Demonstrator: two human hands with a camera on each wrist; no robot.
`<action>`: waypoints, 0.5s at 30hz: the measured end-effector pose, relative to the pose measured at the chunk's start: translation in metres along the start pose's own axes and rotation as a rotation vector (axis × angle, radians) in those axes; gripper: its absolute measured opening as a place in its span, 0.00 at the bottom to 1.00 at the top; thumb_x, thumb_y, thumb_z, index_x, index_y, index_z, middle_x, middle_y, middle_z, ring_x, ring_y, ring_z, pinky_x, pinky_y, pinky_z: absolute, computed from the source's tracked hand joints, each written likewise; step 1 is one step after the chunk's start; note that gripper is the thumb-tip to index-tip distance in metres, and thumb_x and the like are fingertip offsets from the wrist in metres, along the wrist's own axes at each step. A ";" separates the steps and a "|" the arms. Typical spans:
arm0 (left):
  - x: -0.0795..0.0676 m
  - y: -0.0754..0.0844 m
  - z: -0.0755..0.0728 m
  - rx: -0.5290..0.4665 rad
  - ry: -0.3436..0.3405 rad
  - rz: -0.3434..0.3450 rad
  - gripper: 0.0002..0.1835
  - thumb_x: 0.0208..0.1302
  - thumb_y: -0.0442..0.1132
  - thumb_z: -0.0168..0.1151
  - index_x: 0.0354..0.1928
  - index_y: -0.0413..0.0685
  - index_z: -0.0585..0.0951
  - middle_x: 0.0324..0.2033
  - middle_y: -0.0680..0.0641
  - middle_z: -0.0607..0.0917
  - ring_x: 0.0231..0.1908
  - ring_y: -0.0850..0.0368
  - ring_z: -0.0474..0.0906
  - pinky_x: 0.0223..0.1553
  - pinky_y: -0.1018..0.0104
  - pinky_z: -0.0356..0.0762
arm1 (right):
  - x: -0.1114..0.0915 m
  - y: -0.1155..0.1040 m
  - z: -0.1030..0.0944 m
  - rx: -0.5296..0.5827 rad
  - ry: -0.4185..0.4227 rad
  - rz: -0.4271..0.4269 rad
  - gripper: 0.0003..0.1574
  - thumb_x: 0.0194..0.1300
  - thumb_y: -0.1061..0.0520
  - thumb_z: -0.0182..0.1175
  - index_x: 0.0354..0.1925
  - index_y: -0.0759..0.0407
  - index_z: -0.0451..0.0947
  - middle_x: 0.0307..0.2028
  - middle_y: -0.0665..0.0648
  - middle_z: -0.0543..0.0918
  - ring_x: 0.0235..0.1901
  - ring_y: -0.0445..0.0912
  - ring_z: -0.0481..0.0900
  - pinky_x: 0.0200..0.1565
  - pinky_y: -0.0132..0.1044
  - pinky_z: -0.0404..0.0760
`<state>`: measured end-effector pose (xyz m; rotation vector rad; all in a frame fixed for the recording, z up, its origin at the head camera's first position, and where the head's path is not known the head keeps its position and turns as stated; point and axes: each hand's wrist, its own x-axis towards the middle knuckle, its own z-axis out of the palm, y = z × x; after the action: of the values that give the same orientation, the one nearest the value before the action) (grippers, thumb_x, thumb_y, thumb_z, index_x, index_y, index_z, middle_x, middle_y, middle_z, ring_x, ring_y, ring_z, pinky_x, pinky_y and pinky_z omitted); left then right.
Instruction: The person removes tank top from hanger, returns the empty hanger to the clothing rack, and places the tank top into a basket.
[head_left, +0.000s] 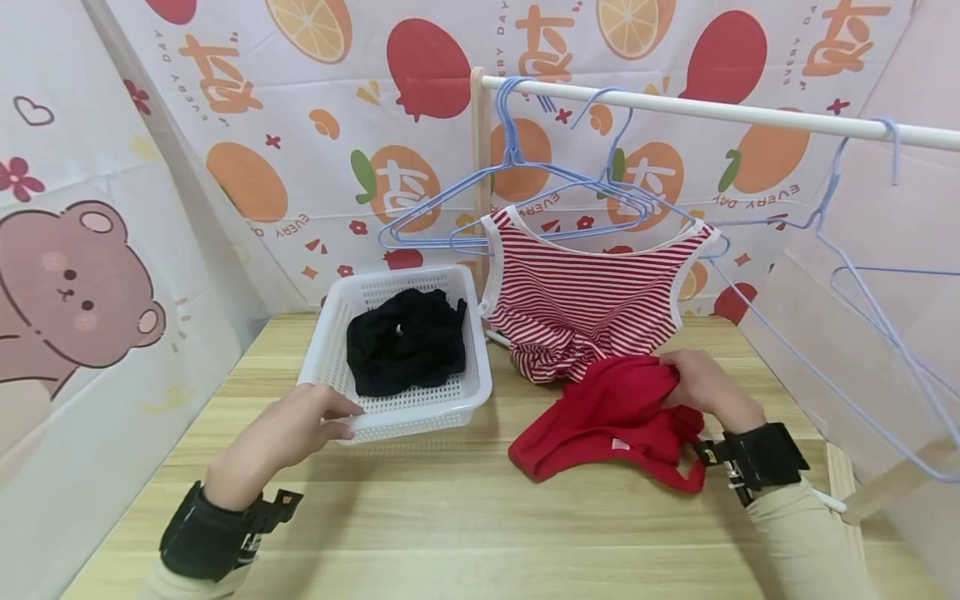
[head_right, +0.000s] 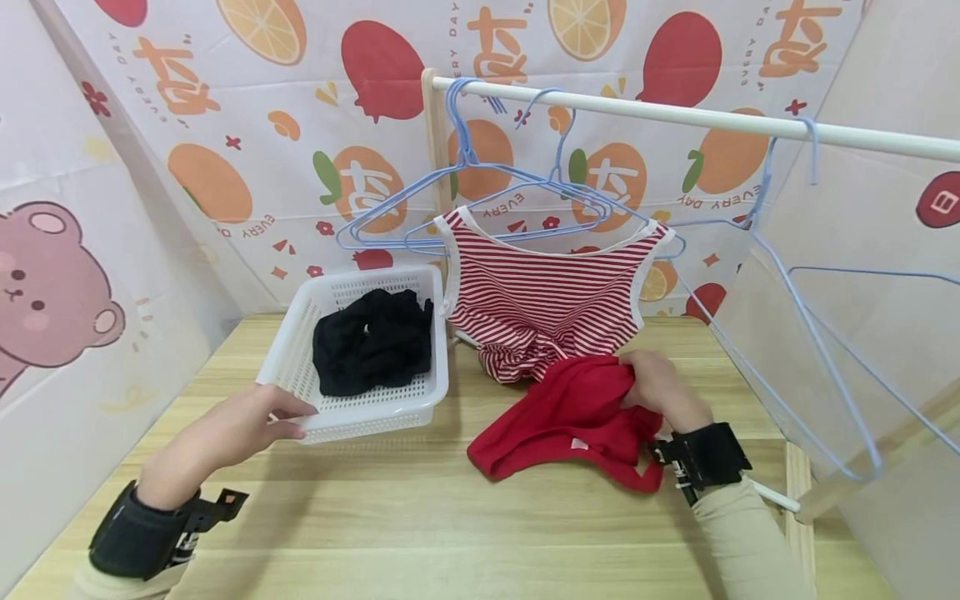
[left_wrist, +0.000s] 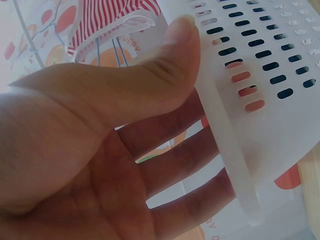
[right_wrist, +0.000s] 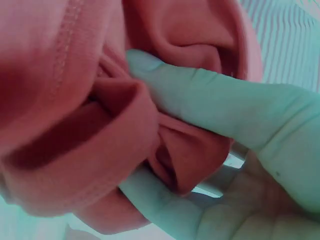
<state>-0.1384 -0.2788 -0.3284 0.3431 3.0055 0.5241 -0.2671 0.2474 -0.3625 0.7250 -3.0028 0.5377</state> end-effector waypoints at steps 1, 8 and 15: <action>0.000 0.000 0.000 0.000 0.002 0.003 0.14 0.57 0.33 0.76 0.46 0.40 0.90 0.40 0.42 0.91 0.38 0.53 0.84 0.38 0.53 0.83 | -0.002 -0.001 -0.004 0.001 0.003 0.008 0.24 0.41 0.60 0.84 0.37 0.63 0.84 0.32 0.59 0.87 0.34 0.53 0.81 0.40 0.45 0.79; 0.000 0.000 -0.002 0.005 0.008 0.010 0.13 0.57 0.33 0.75 0.46 0.41 0.90 0.40 0.42 0.91 0.38 0.53 0.84 0.38 0.53 0.84 | -0.018 -0.005 -0.026 0.002 0.035 0.018 0.19 0.45 0.63 0.81 0.34 0.62 0.81 0.28 0.55 0.84 0.30 0.49 0.77 0.35 0.40 0.74; -0.001 0.000 -0.001 0.002 0.008 0.014 0.13 0.57 0.33 0.76 0.45 0.40 0.90 0.40 0.42 0.91 0.38 0.53 0.84 0.38 0.53 0.84 | -0.035 -0.011 -0.044 0.081 0.088 0.003 0.20 0.46 0.66 0.79 0.36 0.65 0.80 0.29 0.57 0.85 0.29 0.46 0.79 0.32 0.36 0.76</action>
<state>-0.1371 -0.2791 -0.3275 0.3636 3.0133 0.5256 -0.2342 0.2683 -0.3210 0.6818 -2.9164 0.6761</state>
